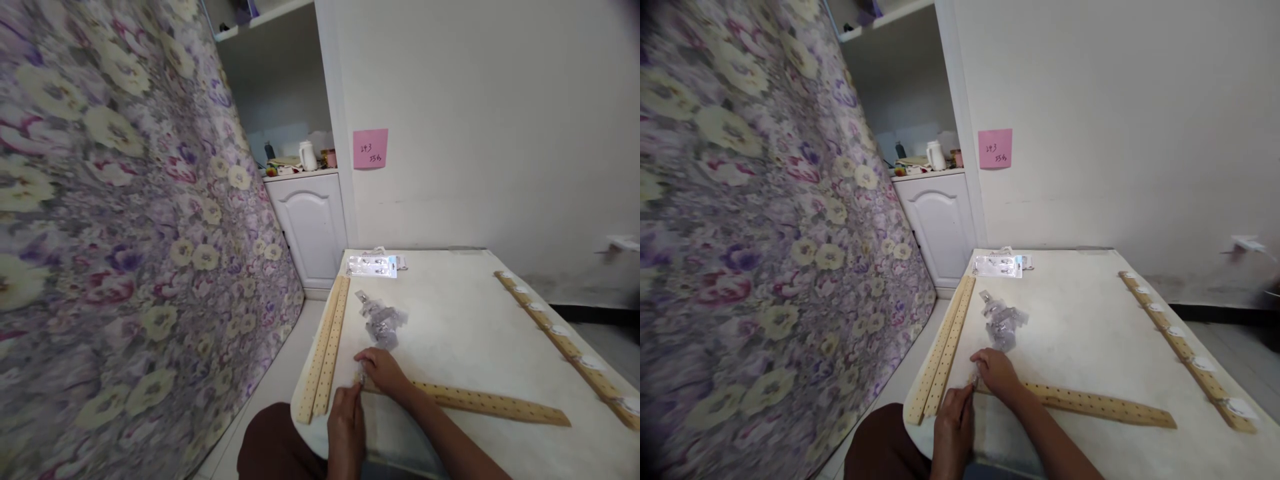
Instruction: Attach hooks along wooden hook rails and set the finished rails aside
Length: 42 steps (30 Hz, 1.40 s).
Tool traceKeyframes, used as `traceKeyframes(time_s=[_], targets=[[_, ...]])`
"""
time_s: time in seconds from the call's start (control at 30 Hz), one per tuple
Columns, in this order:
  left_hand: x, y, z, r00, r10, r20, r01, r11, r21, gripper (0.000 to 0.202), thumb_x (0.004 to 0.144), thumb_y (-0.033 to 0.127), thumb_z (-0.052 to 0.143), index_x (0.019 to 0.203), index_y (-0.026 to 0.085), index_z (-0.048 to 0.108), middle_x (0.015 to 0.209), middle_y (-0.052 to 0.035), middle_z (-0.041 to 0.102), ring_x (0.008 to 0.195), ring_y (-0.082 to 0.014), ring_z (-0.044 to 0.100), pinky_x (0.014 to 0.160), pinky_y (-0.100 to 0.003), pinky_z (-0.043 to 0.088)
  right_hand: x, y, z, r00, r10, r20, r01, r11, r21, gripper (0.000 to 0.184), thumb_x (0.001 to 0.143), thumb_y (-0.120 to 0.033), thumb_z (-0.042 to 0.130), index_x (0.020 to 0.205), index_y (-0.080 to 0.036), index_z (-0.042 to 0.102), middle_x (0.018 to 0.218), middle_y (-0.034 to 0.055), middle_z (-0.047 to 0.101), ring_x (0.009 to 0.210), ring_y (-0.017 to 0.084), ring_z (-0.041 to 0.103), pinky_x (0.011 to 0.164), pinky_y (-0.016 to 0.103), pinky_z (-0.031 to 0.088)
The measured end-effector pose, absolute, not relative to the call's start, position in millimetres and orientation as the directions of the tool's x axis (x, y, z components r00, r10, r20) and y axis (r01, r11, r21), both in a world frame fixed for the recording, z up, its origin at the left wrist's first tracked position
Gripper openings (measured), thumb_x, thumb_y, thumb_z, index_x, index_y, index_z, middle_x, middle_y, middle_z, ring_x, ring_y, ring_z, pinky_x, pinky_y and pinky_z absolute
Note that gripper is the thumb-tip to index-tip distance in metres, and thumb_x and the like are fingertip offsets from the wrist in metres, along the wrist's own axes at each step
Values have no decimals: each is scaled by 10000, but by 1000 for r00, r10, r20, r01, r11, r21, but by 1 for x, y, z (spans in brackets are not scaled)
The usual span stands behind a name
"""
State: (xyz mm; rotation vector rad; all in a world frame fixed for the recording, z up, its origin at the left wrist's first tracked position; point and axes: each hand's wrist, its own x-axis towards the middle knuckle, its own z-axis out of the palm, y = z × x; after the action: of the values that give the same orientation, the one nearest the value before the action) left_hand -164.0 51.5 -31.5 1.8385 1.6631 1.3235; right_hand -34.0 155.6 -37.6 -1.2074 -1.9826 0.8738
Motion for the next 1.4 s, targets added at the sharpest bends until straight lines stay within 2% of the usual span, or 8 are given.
traceKeyframes(time_s=[0.2, 0.43, 0.93, 1.2, 1.4], targets=[[-164, 51, -34, -79, 907, 414, 641, -272, 718, 271, 877, 203, 428, 1008, 175, 664, 811, -69, 609, 760, -185, 613, 704, -294, 502, -33, 152, -34, -362, 904, 227, 476, 389, -789, 339, 766, -158, 434, 983, -163, 695, 991, 77, 709, 944, 196, 625, 877, 310, 445], [-164, 51, -34, -70, 909, 410, 674, -260, 692, 275, 874, 176, 407, 995, 189, 654, 800, -60, 600, 753, -180, 609, 694, -289, 501, -30, 149, -23, -380, 907, 182, 491, 364, -792, 381, 655, -127, 509, 988, -155, 692, 894, 67, 695, 793, 183, 612, 769, 286, 464], [-165, 55, -30, -38, 904, 425, 704, -278, 653, 277, 865, 174, 408, 957, 182, 668, 748, -53, 581, 710, -182, 605, 659, -291, 498, -28, 153, -28, -377, 918, 127, 357, 271, -894, 362, 627, -135, 576, 968, -142, 696, 923, 83, 695, 840, 206, 626, 765, 302, 478], [-166, 54, -33, -56, 890, 452, 689, -293, 663, 268, 882, 213, 412, 987, 189, 658, 766, -55, 609, 733, -185, 614, 666, -286, 505, -27, 149, -28, -349, 906, 241, 360, 367, -858, 326, 679, -149, 557, 979, -150, 685, 944, 87, 690, 871, 205, 622, 803, 320, 476], [-168, 53, -33, -99, 876, 473, 677, -289, 677, 249, 872, 245, 437, 1012, 170, 628, 897, -83, 660, 854, -202, 637, 754, -317, 525, -26, 141, -20, -305, 885, 353, 374, 452, -810, 286, 764, -138, 473, 977, -157, 663, 940, 80, 669, 914, 194, 605, 846, 322, 459]])
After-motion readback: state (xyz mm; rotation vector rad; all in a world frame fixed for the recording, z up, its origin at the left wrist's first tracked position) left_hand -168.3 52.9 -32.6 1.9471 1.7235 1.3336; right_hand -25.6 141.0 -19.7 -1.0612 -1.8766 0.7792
